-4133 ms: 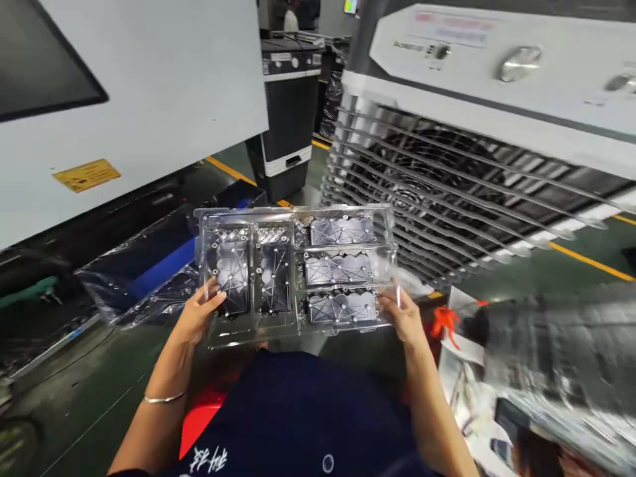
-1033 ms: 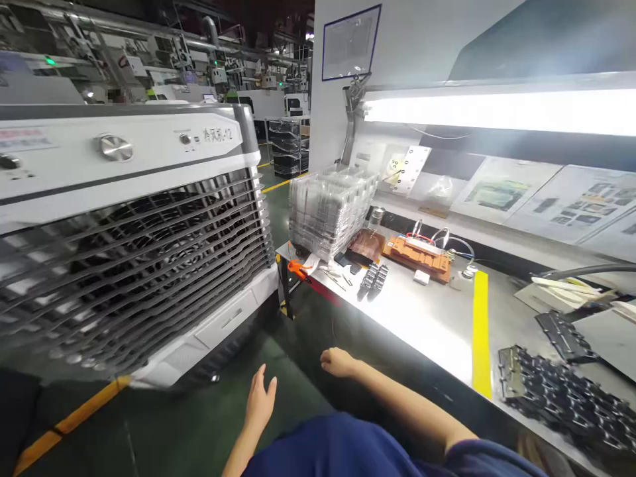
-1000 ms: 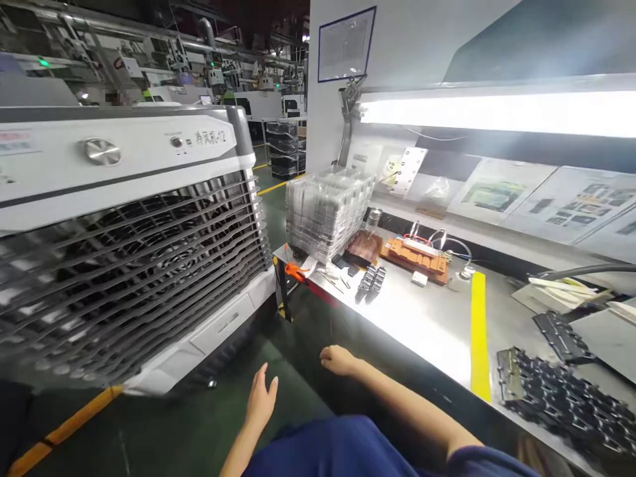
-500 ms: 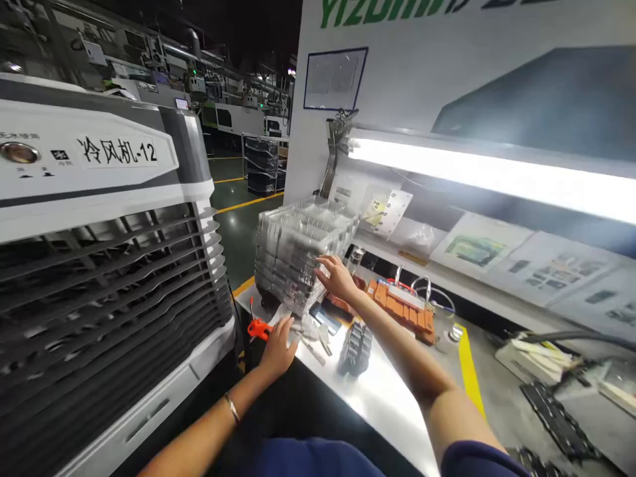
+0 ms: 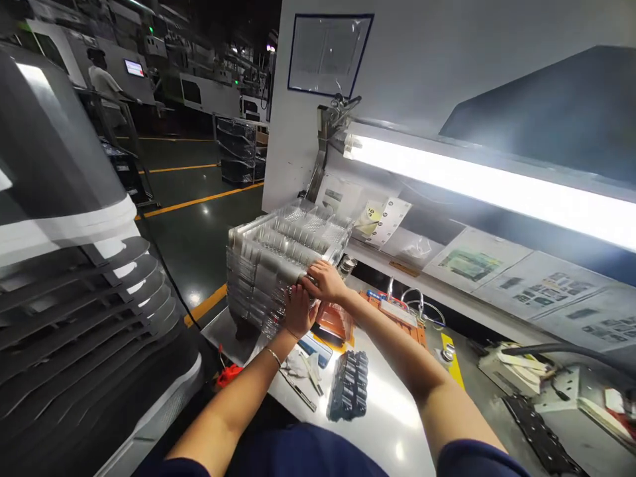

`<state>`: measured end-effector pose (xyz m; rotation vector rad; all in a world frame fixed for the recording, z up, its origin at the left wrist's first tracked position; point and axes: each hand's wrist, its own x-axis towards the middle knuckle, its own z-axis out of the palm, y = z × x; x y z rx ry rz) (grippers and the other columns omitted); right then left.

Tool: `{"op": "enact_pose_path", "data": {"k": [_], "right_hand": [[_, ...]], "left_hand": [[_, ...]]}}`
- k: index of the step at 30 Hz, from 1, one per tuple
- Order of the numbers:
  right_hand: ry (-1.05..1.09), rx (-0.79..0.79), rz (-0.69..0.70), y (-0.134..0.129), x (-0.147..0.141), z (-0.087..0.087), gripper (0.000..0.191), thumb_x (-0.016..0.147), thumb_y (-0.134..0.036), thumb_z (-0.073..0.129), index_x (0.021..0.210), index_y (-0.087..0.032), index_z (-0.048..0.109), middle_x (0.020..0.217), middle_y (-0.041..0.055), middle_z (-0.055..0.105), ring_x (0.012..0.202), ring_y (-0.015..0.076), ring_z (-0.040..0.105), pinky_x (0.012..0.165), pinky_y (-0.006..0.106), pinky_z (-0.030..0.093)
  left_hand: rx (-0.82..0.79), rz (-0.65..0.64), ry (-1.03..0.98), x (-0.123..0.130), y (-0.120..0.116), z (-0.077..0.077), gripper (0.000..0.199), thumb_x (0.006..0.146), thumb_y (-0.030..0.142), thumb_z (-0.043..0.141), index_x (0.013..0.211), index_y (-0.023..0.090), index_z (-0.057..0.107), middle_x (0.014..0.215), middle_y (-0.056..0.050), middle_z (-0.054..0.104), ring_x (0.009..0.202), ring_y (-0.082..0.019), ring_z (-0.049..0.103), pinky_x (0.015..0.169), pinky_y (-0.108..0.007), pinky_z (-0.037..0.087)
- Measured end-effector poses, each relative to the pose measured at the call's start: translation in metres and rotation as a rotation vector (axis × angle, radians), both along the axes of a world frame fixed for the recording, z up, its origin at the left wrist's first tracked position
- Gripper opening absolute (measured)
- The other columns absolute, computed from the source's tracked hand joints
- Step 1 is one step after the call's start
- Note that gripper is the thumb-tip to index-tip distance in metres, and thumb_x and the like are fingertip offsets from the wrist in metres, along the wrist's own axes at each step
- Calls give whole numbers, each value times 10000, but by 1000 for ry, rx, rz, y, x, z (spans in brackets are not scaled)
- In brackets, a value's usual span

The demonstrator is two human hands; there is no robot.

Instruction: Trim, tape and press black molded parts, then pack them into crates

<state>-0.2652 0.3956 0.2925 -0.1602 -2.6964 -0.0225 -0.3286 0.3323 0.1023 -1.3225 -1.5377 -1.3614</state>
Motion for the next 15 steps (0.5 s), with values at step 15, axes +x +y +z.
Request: {"op": "enact_pose_path", "data": {"k": [15], "right_hand": [[-49, -330, -25, 40, -33, 89, 148, 773, -229, 610, 647, -169, 561, 626, -6, 565, 581, 112, 474, 631, 278, 364]], "left_hand": [[-70, -25, -43, -4, -6, -3, 483, 884, 318, 532, 1306, 103, 436, 1285, -251, 567, 1380, -356, 327, 1124, -611, 247]]}}
